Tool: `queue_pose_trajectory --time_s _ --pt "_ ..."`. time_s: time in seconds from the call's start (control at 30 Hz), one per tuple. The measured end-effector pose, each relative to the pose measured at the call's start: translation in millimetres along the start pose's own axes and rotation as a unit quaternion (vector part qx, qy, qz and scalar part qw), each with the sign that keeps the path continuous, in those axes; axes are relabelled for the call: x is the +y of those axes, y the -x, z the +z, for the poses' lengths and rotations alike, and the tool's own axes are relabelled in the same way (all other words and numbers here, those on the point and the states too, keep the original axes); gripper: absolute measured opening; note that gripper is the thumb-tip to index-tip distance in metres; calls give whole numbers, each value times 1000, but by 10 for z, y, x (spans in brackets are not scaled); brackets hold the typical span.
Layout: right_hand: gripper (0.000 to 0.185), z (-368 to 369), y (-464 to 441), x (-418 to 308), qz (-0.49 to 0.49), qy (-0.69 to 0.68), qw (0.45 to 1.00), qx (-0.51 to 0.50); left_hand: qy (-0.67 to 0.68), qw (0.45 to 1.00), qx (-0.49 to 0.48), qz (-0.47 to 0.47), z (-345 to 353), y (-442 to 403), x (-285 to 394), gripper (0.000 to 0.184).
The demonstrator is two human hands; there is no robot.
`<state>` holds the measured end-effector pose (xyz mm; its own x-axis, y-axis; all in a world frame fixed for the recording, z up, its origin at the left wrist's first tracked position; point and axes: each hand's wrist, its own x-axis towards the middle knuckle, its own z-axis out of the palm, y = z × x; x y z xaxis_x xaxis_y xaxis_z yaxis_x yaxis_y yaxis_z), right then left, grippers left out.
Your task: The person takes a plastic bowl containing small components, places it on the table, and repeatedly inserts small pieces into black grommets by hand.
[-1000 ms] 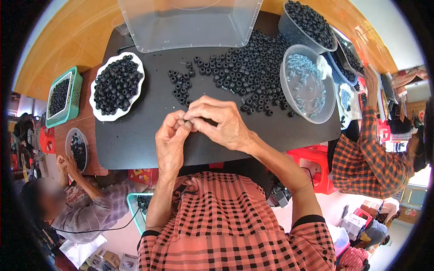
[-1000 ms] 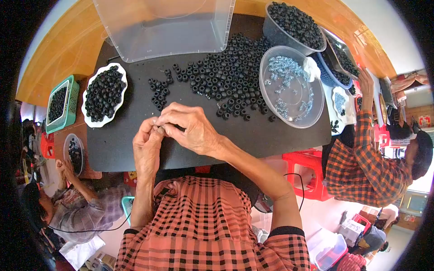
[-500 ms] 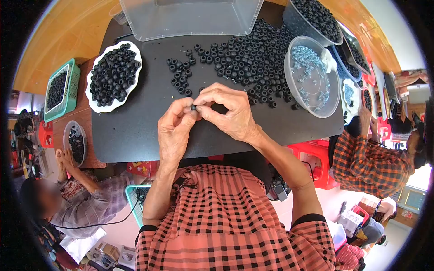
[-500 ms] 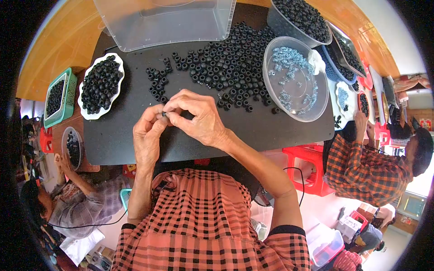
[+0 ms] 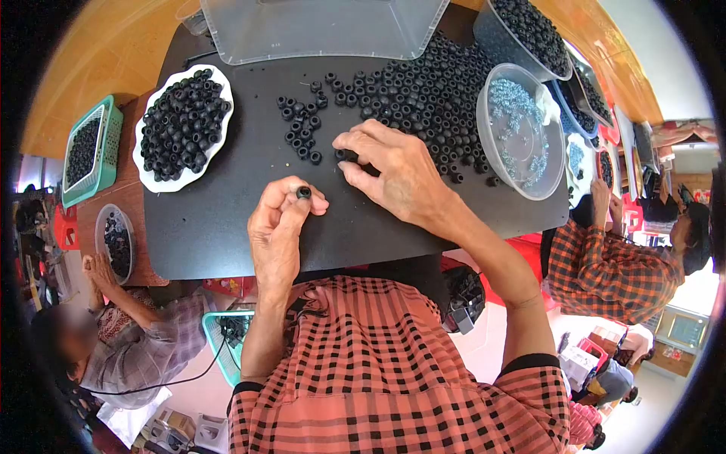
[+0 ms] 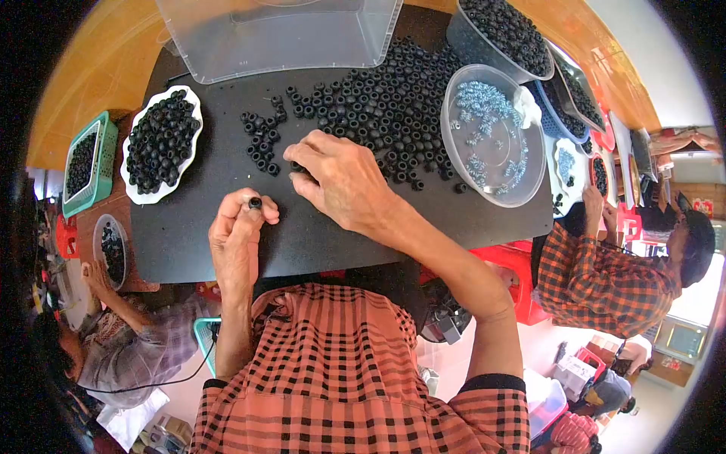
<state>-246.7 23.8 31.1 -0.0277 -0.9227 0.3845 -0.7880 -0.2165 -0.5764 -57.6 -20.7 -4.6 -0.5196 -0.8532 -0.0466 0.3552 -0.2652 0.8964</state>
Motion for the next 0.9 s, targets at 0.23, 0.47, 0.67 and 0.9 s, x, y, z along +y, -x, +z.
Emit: queue_pose_trajectory --time_s 0.23,0.47,0.67,0.9 --pt "18 86 92 16 -25 61 998 -4 -15 1000 -12 -9 7 -3 9 13" --pt "18 164 86 31 -23 102 994 -3 -32 999 -14 -11 28 11 15 11" --pt "17 39 -53 145 21 42 997 -55 -56 998 -19 -16 44 11 37 11" --pt "11 4 -61 276 47 -93 994 37 -19 999 -19 -16 39 -15 34 14"
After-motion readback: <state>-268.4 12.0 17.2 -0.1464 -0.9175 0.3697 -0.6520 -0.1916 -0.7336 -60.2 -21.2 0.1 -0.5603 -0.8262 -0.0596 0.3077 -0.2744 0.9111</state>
